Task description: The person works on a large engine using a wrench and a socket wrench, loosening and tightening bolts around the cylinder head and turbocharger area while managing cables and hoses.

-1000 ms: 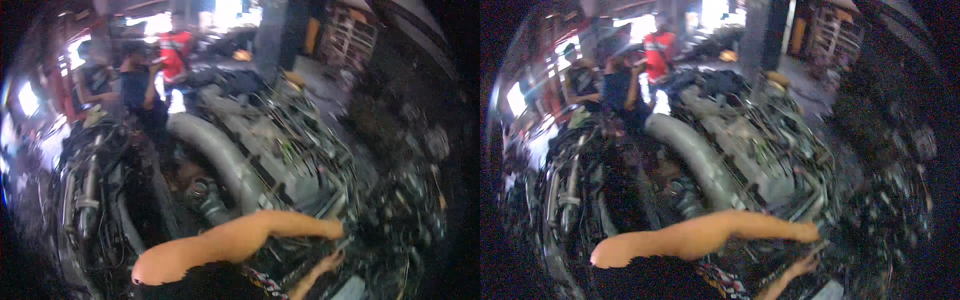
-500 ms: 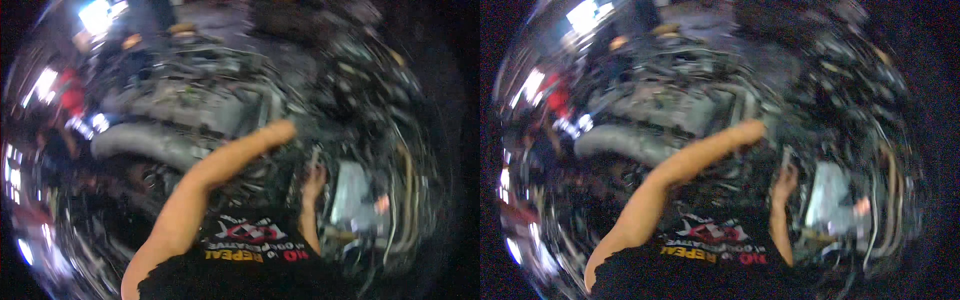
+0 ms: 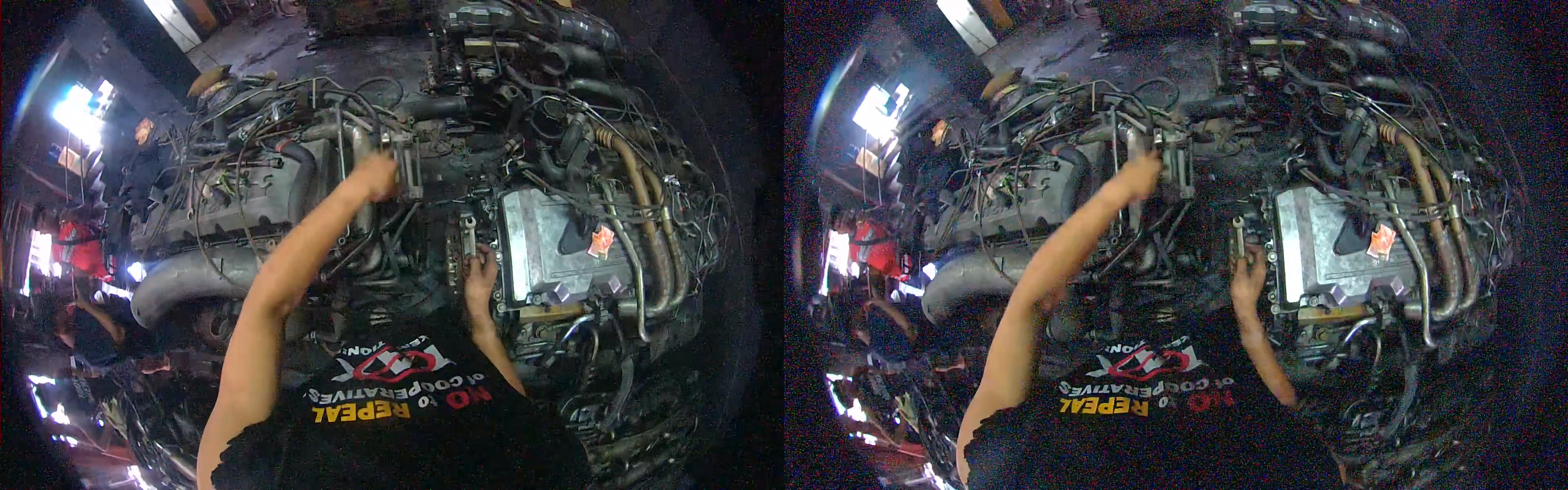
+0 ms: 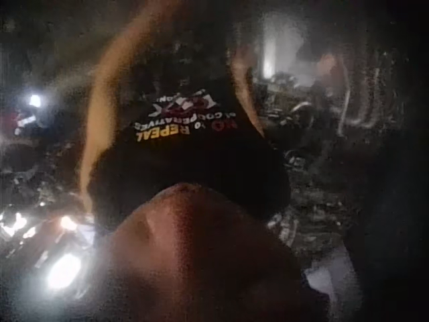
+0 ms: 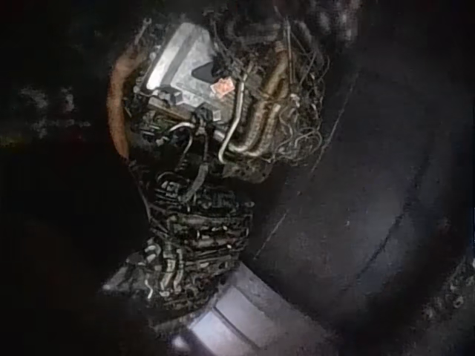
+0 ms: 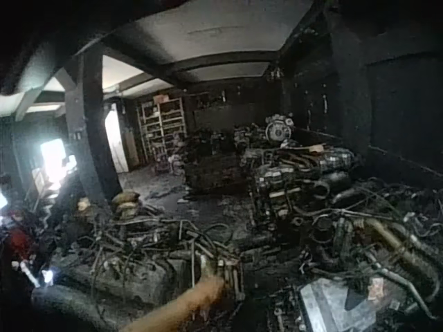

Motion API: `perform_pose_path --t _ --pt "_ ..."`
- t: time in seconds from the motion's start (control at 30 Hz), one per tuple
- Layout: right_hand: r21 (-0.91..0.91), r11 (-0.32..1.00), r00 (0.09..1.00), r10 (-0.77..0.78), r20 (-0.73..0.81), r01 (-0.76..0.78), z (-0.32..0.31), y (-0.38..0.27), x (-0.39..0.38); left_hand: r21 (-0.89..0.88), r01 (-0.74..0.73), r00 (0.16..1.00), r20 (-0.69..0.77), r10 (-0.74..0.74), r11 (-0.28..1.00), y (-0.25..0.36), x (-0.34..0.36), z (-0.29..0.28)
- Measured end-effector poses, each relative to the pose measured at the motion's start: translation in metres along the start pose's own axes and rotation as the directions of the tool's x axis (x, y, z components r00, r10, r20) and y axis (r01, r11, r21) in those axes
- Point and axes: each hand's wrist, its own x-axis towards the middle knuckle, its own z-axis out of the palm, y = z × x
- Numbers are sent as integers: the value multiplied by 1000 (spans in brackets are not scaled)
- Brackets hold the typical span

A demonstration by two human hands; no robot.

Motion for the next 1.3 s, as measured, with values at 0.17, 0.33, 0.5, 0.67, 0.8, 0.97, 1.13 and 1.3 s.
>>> perform_pose_path --t 0.17,0.33,0.5,0.67,0.8,0.97,1.13,1.3 --pt "-25 986 986 -166 11 166 -7 6 4 -131 81 984 -144 -100 988 11 -12 24" --pt "-12 998 989 59 133 -58 8 -6 3 -293 1 628 -744 -228 956 30 -15 7" --pt "154 988 991 -25 129 5 49 -26 9 -587 -80 638 -651 -411 805 51 -122 67" --pt "77 886 803 -448 394 457 147 -76 16 -675 156 535 -556 -636 721 62 -220 126" --pt "24 483 330 -634 699 876 245 -132 22 -638 258 413 -606 -680 726 51 -247 132" --pt "-116 155 185 -568 802 981 364 -150 17 -715 286 380 -526 -760 638 39 -271 129" --pt "-107 6 98 -460 883 994 392 -138 19 -821 252 463 -363 -809 513 23 -285 135" --pt "75 309 67 -425 903 948 280 -129 -5 -751 250 472 -456 -754 611 12 -289 131"
